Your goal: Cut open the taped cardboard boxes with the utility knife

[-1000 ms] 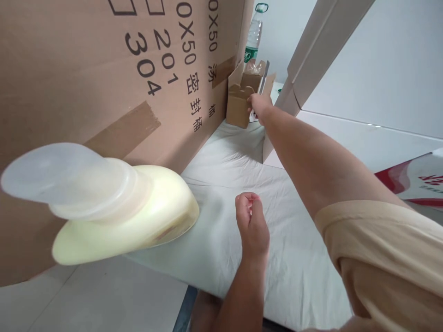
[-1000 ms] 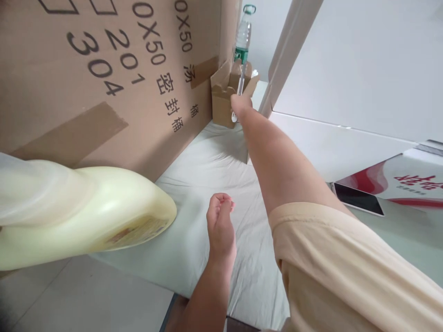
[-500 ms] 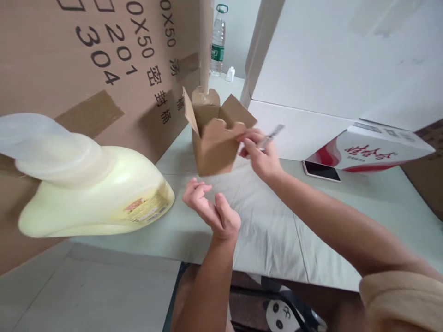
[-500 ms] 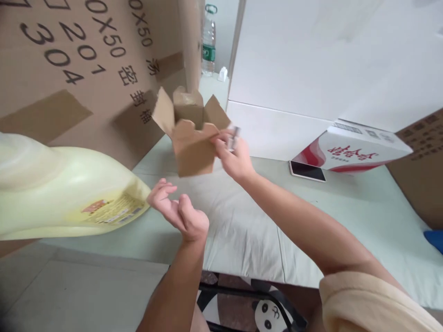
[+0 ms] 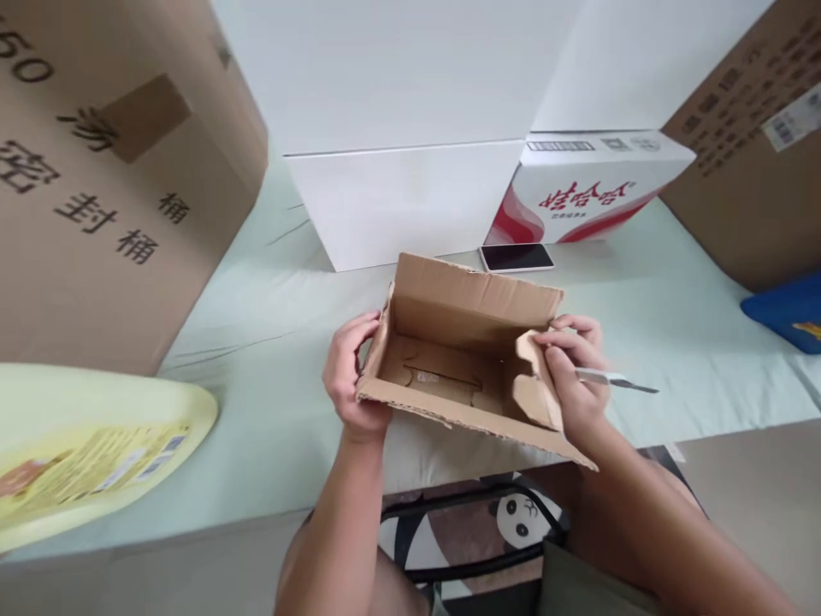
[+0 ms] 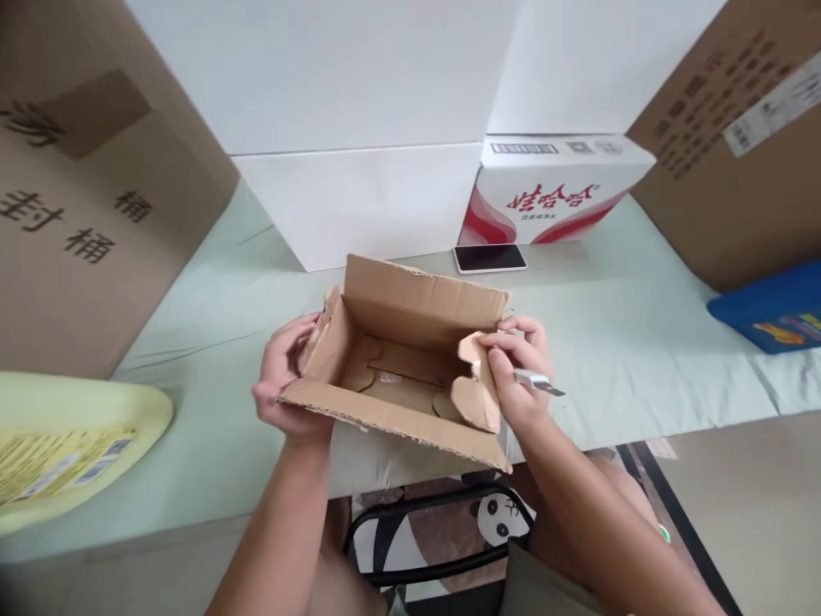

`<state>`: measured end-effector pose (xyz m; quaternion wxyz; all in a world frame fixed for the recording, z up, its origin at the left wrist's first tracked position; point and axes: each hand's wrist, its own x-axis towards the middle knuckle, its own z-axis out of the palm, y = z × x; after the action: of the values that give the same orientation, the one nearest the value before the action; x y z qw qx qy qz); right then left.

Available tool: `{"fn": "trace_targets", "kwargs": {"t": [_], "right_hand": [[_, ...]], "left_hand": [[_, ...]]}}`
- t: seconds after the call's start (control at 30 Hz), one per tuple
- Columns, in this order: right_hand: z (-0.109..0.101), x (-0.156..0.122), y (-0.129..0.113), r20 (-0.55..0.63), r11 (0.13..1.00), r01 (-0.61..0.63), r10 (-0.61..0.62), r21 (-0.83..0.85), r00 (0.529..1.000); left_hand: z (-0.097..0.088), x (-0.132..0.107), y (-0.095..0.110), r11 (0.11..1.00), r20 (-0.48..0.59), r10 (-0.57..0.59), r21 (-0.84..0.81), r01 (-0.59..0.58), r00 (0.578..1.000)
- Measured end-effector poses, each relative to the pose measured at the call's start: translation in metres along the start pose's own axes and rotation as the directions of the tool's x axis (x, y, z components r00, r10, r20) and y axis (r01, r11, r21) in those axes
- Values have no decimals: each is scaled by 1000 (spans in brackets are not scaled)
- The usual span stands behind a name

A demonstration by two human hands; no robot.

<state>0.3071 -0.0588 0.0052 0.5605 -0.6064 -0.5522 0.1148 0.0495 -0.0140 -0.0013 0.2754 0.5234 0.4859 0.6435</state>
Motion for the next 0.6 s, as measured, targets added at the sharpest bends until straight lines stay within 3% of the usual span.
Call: {"fn": "trace_targets", "kwargs": {"t": [0.1, 0.2, 0.27, 0.4, 0.6], "right_hand": [[-1, -4, 13, 26, 998, -32, 31, 46, 999], [-5, -3, 22, 120, 966, -121, 95, 227, 988], [-9, 0, 26, 207, 946, -161, 103, 282, 973], [-20, 5, 31, 323, 960, -162, 82, 227, 943], [-22, 0, 38, 299, 943, -117, 20, 312, 954]], "left_hand": [[13, 2, -2, 971, -45, 237, 52, -235, 970], [20, 8, -9, 933, -28, 337, 144, -330, 941], [23, 11, -12, 922, -19, 348, 188, -339, 937], [23, 10, -13, 944, -3, 294, 160, -290, 956], [23, 10, -15, 963, -3, 240, 127, -238, 971]]}}
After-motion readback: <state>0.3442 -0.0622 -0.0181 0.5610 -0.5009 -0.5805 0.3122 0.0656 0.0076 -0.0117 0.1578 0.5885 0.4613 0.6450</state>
